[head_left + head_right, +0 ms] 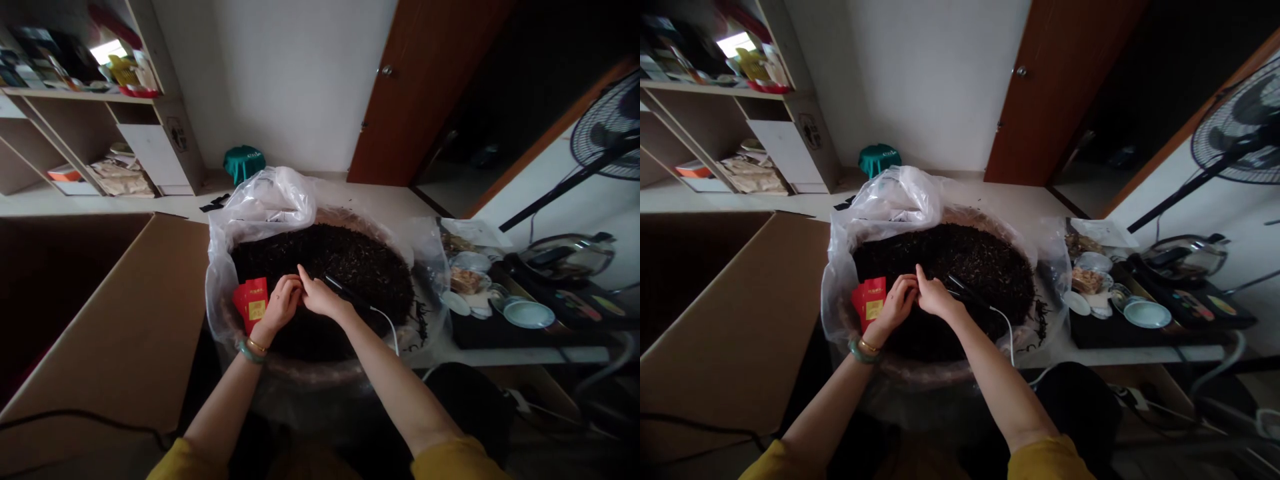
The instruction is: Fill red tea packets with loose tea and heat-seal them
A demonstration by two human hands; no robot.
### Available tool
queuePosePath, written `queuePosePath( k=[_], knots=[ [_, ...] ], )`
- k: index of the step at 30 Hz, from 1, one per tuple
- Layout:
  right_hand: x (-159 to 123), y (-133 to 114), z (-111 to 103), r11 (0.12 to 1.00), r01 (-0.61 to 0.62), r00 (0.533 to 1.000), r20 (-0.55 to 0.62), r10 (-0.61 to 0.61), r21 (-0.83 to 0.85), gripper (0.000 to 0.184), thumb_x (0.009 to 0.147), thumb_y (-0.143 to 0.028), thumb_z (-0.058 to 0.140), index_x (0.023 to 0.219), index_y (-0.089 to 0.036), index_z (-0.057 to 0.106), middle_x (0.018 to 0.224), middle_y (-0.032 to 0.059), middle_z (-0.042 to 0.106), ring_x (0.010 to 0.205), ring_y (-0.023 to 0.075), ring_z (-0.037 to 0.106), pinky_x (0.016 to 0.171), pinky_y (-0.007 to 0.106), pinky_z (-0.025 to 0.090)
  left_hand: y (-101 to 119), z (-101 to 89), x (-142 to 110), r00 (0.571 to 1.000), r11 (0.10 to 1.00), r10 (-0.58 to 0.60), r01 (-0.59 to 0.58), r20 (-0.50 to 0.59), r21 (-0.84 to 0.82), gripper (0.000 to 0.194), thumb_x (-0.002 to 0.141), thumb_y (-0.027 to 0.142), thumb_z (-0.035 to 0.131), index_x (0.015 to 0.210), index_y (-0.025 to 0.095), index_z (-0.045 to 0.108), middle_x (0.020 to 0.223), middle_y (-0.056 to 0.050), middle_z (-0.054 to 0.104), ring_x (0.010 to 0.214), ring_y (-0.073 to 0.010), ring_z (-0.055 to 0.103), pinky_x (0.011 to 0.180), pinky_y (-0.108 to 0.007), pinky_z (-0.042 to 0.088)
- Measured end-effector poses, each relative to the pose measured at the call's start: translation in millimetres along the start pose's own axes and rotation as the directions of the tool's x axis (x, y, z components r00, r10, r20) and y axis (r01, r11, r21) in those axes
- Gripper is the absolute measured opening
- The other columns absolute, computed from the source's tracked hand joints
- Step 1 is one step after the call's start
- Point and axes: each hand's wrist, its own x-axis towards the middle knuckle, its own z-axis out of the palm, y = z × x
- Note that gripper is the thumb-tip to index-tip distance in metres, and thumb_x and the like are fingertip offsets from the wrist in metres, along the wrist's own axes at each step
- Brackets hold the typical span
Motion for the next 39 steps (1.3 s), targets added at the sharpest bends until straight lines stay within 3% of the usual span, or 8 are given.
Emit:
queuePosePath(
  k=[5,12,20,26,30,34,36,39],
  knots=[
    [6,8,9,0.980,-0.076,0.987,-0.128,0.101,0.185,0.065,0.092,-0.014,0.036,0.150,-0.011,0.006,0.110,0.0146,0.067,0.099,0.0214,0.062,0.087,0.033,0.041,-9,5.4,-4,0.995,0.992,-0.074,0.067,0.069,0.105,0.063,0.072,0.018,0.065,0.130,0.017,0.039,0.118,-0.013,0.057,0.108,-0.0260,0.056,0.092,-0.044,0.048],
    [0,5,8,0.920,-0.064,0.990,-0.092,0.107,0.386,0.064,0.091,-0.017,0.038,0.149,-0.018,0.013,0.112,0.0078,0.067,0.107,0.0197,0.058,0.103,0.042,0.030,-19,10.0,-5,0.985,0.989,-0.123,0.110,0.125,0.100,0.038,0.072,0.016,0.067,0.109,0.020,0.059,0.105,-0.007,0.066,0.097,-0.0226,0.062,0.087,-0.040,0.050],
    [-9,2,14,0.996,-0.059,0.998,-0.034,0.062,0.066,0.065,0.091,-0.014,0.033,0.148,-0.004,0.004,0.106,0.0168,0.070,0.109,0.0233,0.060,0.111,0.055,0.004,-10,4.7,-1,0.971,0.978,-0.118,0.077,0.208,0.192,0.038,0.065,0.019,0.071,0.103,0.020,0.064,0.094,-0.006,0.068,0.087,-0.0239,0.060,0.080,-0.039,0.049],
    [-16,3,15,0.994,0.104,0.994,-0.045,-0.102,0.042,0.064,0.090,-0.016,0.038,0.148,-0.007,0.013,0.103,0.0124,0.071,0.103,0.0215,0.063,0.112,0.054,0.005,-14,5.6,-2,0.964,0.984,-0.146,0.118,0.224,0.133,0.034,0.062,0.014,0.072,0.095,0.017,0.063,0.089,-0.006,0.067,0.081,-0.0216,0.061,0.075,-0.035,0.050],
    [-13,18,11,0.936,0.214,0.956,-0.258,-0.142,0.279,0.054,0.091,-0.025,0.040,0.143,-0.015,0.030,0.091,0.0039,0.074,0.094,0.0181,0.066,0.111,0.049,0.021,-17,6.4,-5,0.972,0.976,-0.188,0.168,0.139,0.141,0.036,0.064,0.015,0.072,0.099,0.018,0.062,0.091,-0.005,0.066,0.082,-0.0200,0.062,0.076,-0.034,0.051],
    [9,55,5,0.908,0.053,0.848,-0.498,0.180,0.416,0.041,0.096,-0.025,0.026,0.130,-0.015,0.046,0.104,0.0093,0.070,0.097,0.0170,0.064,0.093,0.034,0.044,-18,7.5,-6,0.971,0.954,-0.235,0.220,0.052,0.203,0.043,0.063,0.020,0.076,0.103,0.019,0.061,0.097,-0.005,0.066,0.088,-0.0218,0.063,0.080,-0.037,0.052],
    [27,71,2,0.950,-0.074,0.873,-0.440,0.208,0.303,0.040,0.090,-0.018,0.040,0.129,-0.013,0.047,0.125,0.0145,0.059,0.116,0.0190,0.055,0.100,0.033,0.039,-18,7.5,-6,0.968,0.949,-0.248,0.234,0.042,0.210,0.044,0.063,0.021,0.077,0.104,0.019,0.061,0.098,-0.005,0.066,0.089,-0.0221,0.063,0.082,-0.037,0.052],
    [55,79,2,0.972,-0.224,0.946,-0.225,0.233,0.064,0.076,0.077,-0.021,0.065,0.143,-0.014,0.029,0.150,0.0205,0.027,0.137,0.0311,0.028,0.106,0.041,0.031,-18,6.9,-5,0.965,0.948,-0.261,0.250,0.034,0.197,0.044,0.063,0.022,0.077,0.104,0.019,0.061,0.098,-0.005,0.066,0.089,-0.0224,0.063,0.081,-0.038,0.053]
  ],
)
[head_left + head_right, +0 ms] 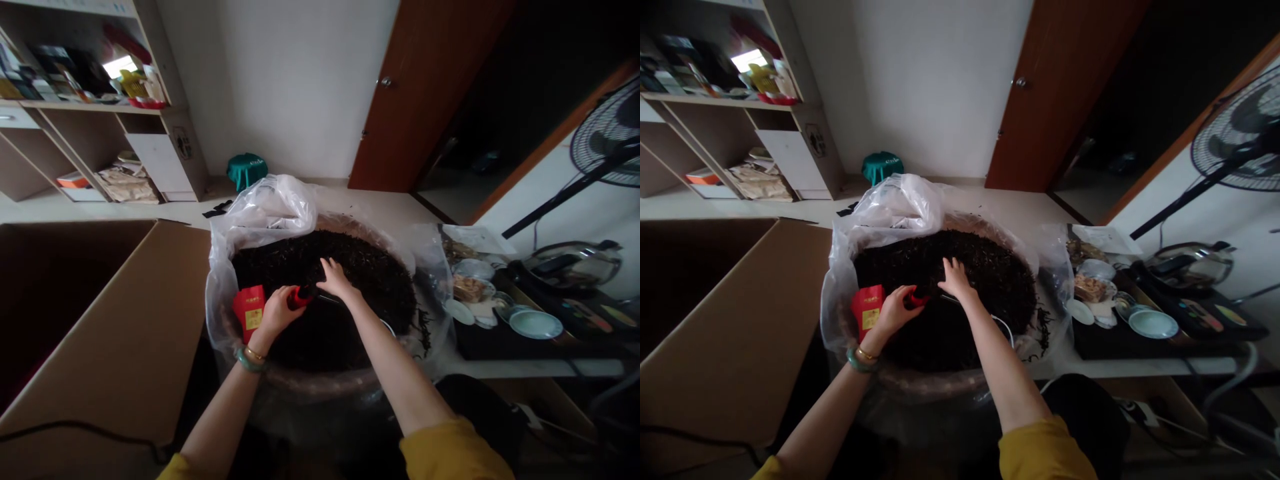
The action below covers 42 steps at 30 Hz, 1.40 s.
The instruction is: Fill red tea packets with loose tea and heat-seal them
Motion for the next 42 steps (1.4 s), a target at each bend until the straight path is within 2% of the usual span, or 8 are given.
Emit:
queuePosePath(
  k=[3,9,19,23,26,31,36,42],
  knots=[
    [18,-14,9,0.988,-0.012,0.988,0.150,0.035,-0.151,0.097,0.069,-0.027,0.075,0.147,-0.023,0.017,0.153,0.0196,0.015,0.137,0.0393,0.022,0.101,0.047,0.034,-2,-0.3,0,1.000,1.000,-0.003,0.003,-0.013,-0.018,0.043,0.064,0.025,0.077,0.104,0.019,0.061,0.097,-0.005,0.066,0.088,-0.0220,0.063,0.079,-0.037,0.053],
    [23,-39,25,0.987,0.056,0.984,0.178,-0.029,-0.152,0.040,0.089,-0.025,0.046,0.129,-0.025,0.046,0.133,0.0171,0.040,0.118,0.0318,0.045,0.086,0.041,0.043,-3,0.7,-1,0.998,1.000,-0.029,0.028,-0.054,-0.015,0.048,0.062,0.026,0.077,0.106,0.019,0.059,0.099,-0.005,0.065,0.088,-0.0223,0.063,0.080,-0.038,0.053],
    [-10,-37,26,0.975,0.214,0.960,0.200,-0.198,-0.060,0.029,0.093,-0.032,0.039,0.102,-0.019,0.063,0.103,0.0105,0.064,0.088,0.0206,0.062,0.072,0.027,0.043,0,-2.6,1,0.997,0.997,-0.070,0.069,-0.039,-0.030,0.045,0.062,0.024,0.077,0.103,0.019,0.058,0.096,-0.005,0.064,0.087,-0.0212,0.062,0.078,-0.036,0.053],
    [-21,-26,22,0.968,0.250,0.951,0.196,-0.239,-0.031,0.022,0.085,-0.027,0.052,0.100,-0.018,0.066,0.102,0.0107,0.067,0.092,0.0231,0.063,0.071,0.027,0.043,0,-3.0,1,0.995,0.996,-0.066,0.062,-0.070,-0.059,0.047,0.063,0.024,0.077,0.106,0.020,0.057,0.096,-0.004,0.063,0.086,-0.0201,0.062,0.077,-0.036,0.053],
    [-33,-25,28,0.950,0.311,0.929,0.207,-0.307,0.013,0.031,0.080,-0.026,0.060,0.110,-0.020,0.064,0.112,0.0101,0.064,0.103,0.0239,0.060,0.082,0.029,0.043,-1,-4.1,3,0.983,0.991,-0.095,0.077,-0.156,-0.114,0.047,0.066,0.027,0.075,0.109,0.020,0.055,0.095,-0.004,0.063,0.083,-0.0184,0.062,0.074,-0.033,0.053],
    [-59,-47,48,0.918,0.398,0.881,0.285,-0.378,-0.012,0.081,0.063,-0.042,0.078,0.135,-0.024,0.046,0.142,0.0152,0.040,0.125,0.0364,0.040,0.096,0.047,0.038,0,-8.8,4,0.939,0.985,-0.168,0.146,-0.301,-0.096,0.047,0.069,0.034,0.073,0.110,0.019,0.056,0.094,-0.005,0.062,0.081,-0.0191,0.061,0.070,-0.033,0.052],
    [-77,-57,48,0.896,0.410,0.876,0.347,-0.336,-0.169,0.065,0.066,-0.032,0.077,0.127,-0.028,0.054,0.132,0.0131,0.047,0.116,0.0350,0.045,0.085,0.043,0.047,4,-10.8,5,0.950,0.992,-0.122,0.103,-0.288,-0.079,0.046,0.068,0.032,0.074,0.109,0.020,0.057,0.095,-0.005,0.062,0.086,-0.0208,0.060,0.071,-0.034,0.052],
    [-89,-55,53,0.885,0.409,0.887,0.322,-0.330,-0.221,0.067,0.066,-0.024,0.075,0.129,-0.030,0.052,0.135,0.0120,0.045,0.112,0.0341,0.049,0.082,0.042,0.048,1,-5.9,4,0.975,0.981,-0.068,0.027,-0.212,-0.190,0.049,0.068,0.027,0.074,0.112,0.021,0.055,0.104,-0.007,0.061,0.092,-0.0202,0.061,0.072,-0.033,0.055]
  ],
)
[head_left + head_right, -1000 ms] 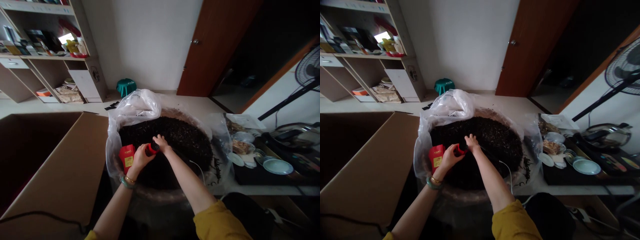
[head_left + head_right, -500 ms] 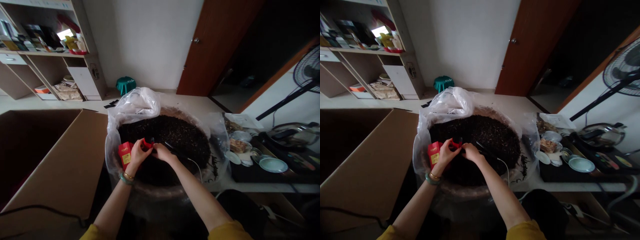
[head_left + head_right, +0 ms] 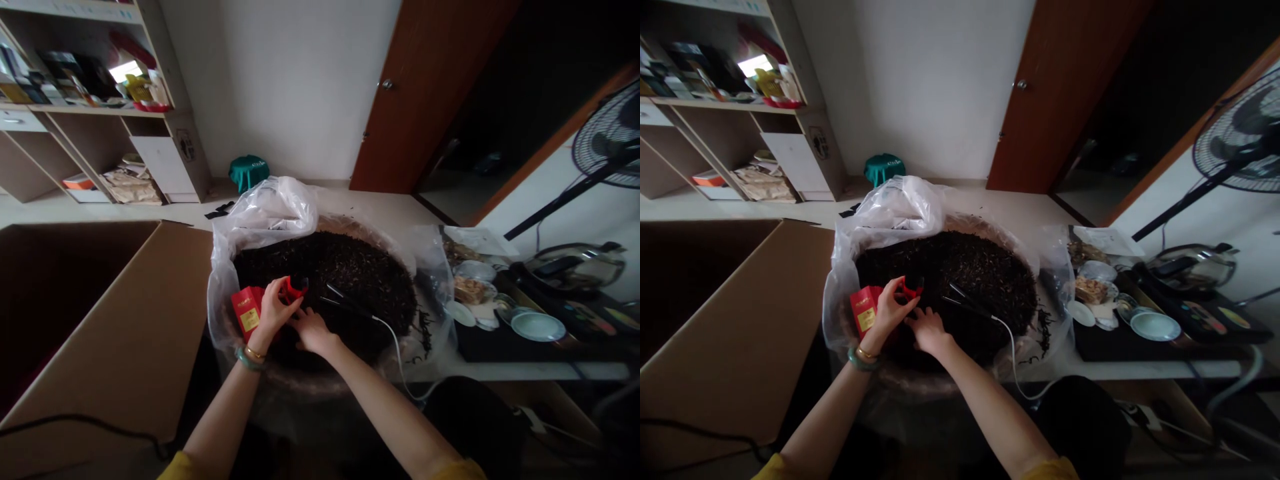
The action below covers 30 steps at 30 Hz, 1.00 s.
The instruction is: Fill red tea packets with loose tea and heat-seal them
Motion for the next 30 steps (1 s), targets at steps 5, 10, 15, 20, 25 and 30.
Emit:
queuePosePath(
  k=[5,10,15,20,25,30],
  knots=[
    [-9,4,0,0.992,-0.037,0.997,-0.070,0.045,0.122,0.035,0.070,-0.007,0.061,0.101,-0.022,0.068,0.112,0.0093,0.062,0.099,0.0253,0.059,0.077,0.031,0.048,-2,0.8,-1,0.999,0.998,-0.027,0.029,0.032,-0.054,0.049,0.067,0.021,0.074,0.112,0.020,0.055,0.108,-0.007,0.060,0.095,-0.0202,0.062,0.075,-0.033,0.056],
    [-28,45,-27,0.869,0.031,0.941,-0.308,0.142,0.494,0.026,0.066,-0.005,0.058,0.085,-0.018,0.069,0.087,0.0024,0.070,0.082,0.0173,0.064,0.077,0.025,0.047,-1,1.4,-2,0.998,0.999,-0.039,0.040,0.042,-0.019,0.049,0.065,0.019,0.075,0.111,0.020,0.056,0.106,-0.006,0.061,0.093,-0.0201,0.062,0.077,-0.035,0.056],
    [-35,58,-72,0.772,0.156,0.809,-0.528,0.258,0.616,0.016,0.069,-0.015,0.061,0.082,-0.019,0.068,0.080,-0.0006,0.070,0.076,0.0161,0.064,0.076,0.027,0.048,-3,3.2,-3,0.998,1.000,-0.018,0.019,0.067,-0.007,0.050,0.065,0.020,0.075,0.111,0.021,0.055,0.106,-0.005,0.060,0.095,-0.0205,0.061,0.076,-0.034,0.057],
    [-20,38,-90,0.783,0.276,0.743,-0.640,0.194,0.558,0.030,0.067,-0.011,0.064,0.095,-0.020,0.069,0.098,0.0034,0.069,0.089,0.0161,0.064,0.086,0.029,0.049,-5,4.0,-3,0.997,0.999,0.000,-0.003,0.081,0.033,0.050,0.064,0.021,0.076,0.110,0.020,0.056,0.105,-0.005,0.061,0.095,-0.0210,0.061,0.077,-0.034,0.056],
    [-10,35,-80,0.716,0.323,0.725,-0.648,0.233,0.619,0.033,0.069,-0.010,0.060,0.099,-0.020,0.067,0.100,0.0045,0.067,0.080,0.0140,0.066,0.079,0.028,0.054,-7,4.6,-3,0.997,0.998,0.012,-0.017,0.078,0.066,0.050,0.064,0.022,0.076,0.110,0.020,0.056,0.103,-0.005,0.062,0.092,-0.0202,0.061,0.078,-0.034,0.055],
    [-11,37,-74,0.691,0.353,0.672,-0.685,0.283,0.631,0.021,0.076,-0.017,0.058,0.094,-0.019,0.068,0.091,0.0048,0.068,0.081,0.0165,0.067,0.076,0.029,0.055,-8,5.9,-5,0.997,0.999,0.003,-0.007,0.080,0.054,0.053,0.064,0.023,0.076,0.113,0.021,0.055,0.105,-0.005,0.061,0.094,-0.0205,0.061,0.078,-0.034,0.055]
  ],
)
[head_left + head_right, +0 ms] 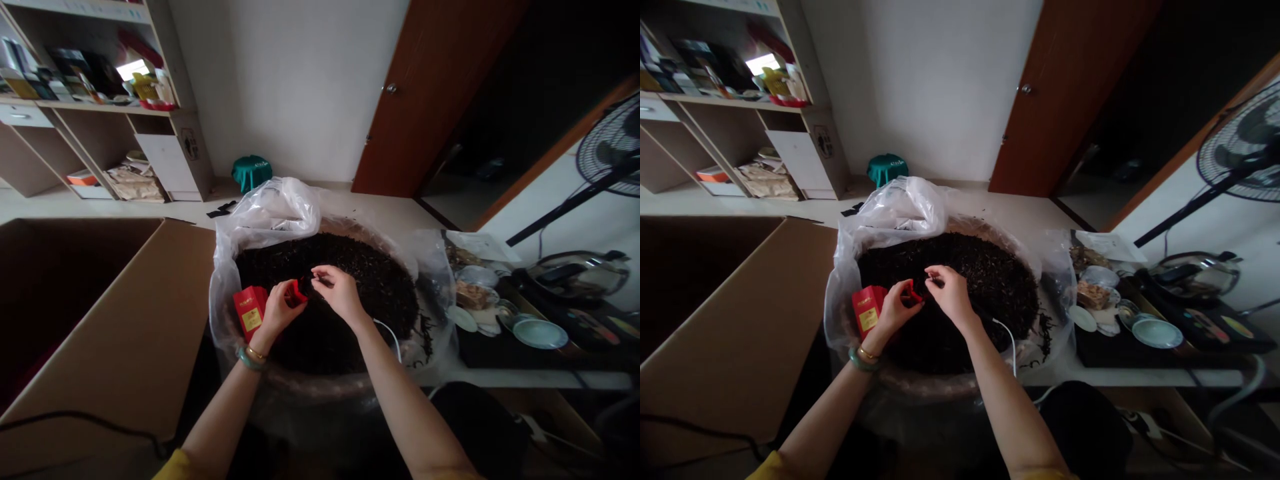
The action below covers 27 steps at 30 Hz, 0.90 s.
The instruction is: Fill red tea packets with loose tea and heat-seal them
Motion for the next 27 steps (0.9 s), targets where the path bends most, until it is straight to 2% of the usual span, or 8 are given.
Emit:
queuePosePath(
  k=[6,8,11,13,16,20,24,27],
  knots=[
    [-9,3,-2,0.992,0.021,1.000,-0.008,-0.022,-0.121,0.021,0.080,-0.015,0.051,0.093,-0.021,0.067,0.088,0.0045,0.067,0.080,0.0171,0.065,0.077,0.032,0.054,1,-1.6,-1,0.997,0.997,-0.054,0.057,-0.051,0.056,0.057,0.064,0.025,0.076,0.116,0.020,0.053,0.100,-0.005,0.061,0.089,-0.0205,0.061,0.076,-0.034,0.053],
    [-16,4,0,0.977,0.043,0.999,0.029,-0.038,-0.207,0.022,0.079,-0.018,0.058,0.099,-0.021,0.066,0.090,0.0056,0.067,0.084,0.0190,0.064,0.081,0.035,0.052,4,-3.8,0,0.999,0.996,-0.017,0.021,-0.046,0.084,0.057,0.064,0.022,0.075,0.116,0.020,0.053,0.101,-0.005,0.062,0.090,-0.0212,0.060,0.077,-0.034,0.052],
    [-24,3,12,0.938,0.102,0.992,0.099,-0.073,-0.332,0.035,0.074,-0.025,0.070,0.108,-0.023,0.065,0.097,0.0072,0.064,0.092,0.0222,0.060,0.086,0.038,0.050,8,-6.7,0,0.998,0.991,0.055,-0.052,-0.016,0.125,0.053,0.064,0.017,0.074,0.113,0.020,0.055,0.102,-0.006,0.063,0.092,-0.0218,0.058,0.080,-0.035,0.050],
    [-27,3,22,0.930,0.100,0.987,0.156,-0.046,-0.354,0.029,0.075,-0.023,0.070,0.104,-0.023,0.067,0.093,0.0060,0.063,0.086,0.0200,0.061,0.080,0.034,0.051,8,-7.3,0,0.998,0.989,0.065,-0.065,0.004,0.135,0.051,0.064,0.015,0.074,0.112,0.020,0.056,0.102,-0.006,0.064,0.091,-0.0214,0.058,0.080,-0.035,0.050],
    [-25,7,30,0.959,0.041,0.984,0.177,0.010,-0.279,0.013,0.078,-0.016,0.065,0.088,-0.021,0.071,0.083,0.0034,0.062,0.071,0.0145,0.061,0.070,0.027,0.051,6,-5.5,0,0.999,0.989,0.041,-0.043,0.018,0.140,0.049,0.063,0.020,0.077,0.108,0.019,0.058,0.098,-0.005,0.065,0.089,-0.0211,0.058,0.077,-0.033,0.050],
    [-24,17,19,0.992,-0.074,0.988,0.126,0.086,-0.098,0.006,0.076,-0.019,0.065,0.077,-0.019,0.070,0.079,0.0025,0.063,0.065,0.0137,0.062,0.061,0.026,0.053,5,-2.4,0,0.997,0.991,0.007,-0.017,0.079,0.134,0.044,0.057,0.032,0.083,0.093,0.018,0.062,0.087,-0.003,0.065,0.081,-0.0212,0.061,0.071,-0.031,0.051],
    [-27,28,0,0.968,-0.238,0.969,0.085,0.232,0.078,0.014,0.078,-0.026,0.058,0.083,-0.017,0.068,0.078,0.0030,0.064,0.058,0.0142,0.062,0.049,0.025,0.053,10,-3.4,0,0.978,0.997,-0.005,-0.012,0.207,0.083,0.037,0.059,0.041,0.081,0.080,0.018,0.061,0.077,0.000,0.064,0.070,-0.0174,0.060,0.064,-0.028,0.049],
    [-29,30,-5,0.985,-0.174,0.984,-0.022,0.174,0.012,0.021,0.078,-0.021,0.053,0.093,-0.019,0.067,0.089,0.0062,0.065,0.074,0.0163,0.064,0.057,0.026,0.056,12,-4.9,0,0.973,0.993,-0.055,0.030,0.226,0.112,0.038,0.059,0.043,0.080,0.081,0.018,0.062,0.074,0.001,0.065,0.065,-0.0160,0.060,0.061,-0.026,0.047]
  ],
)
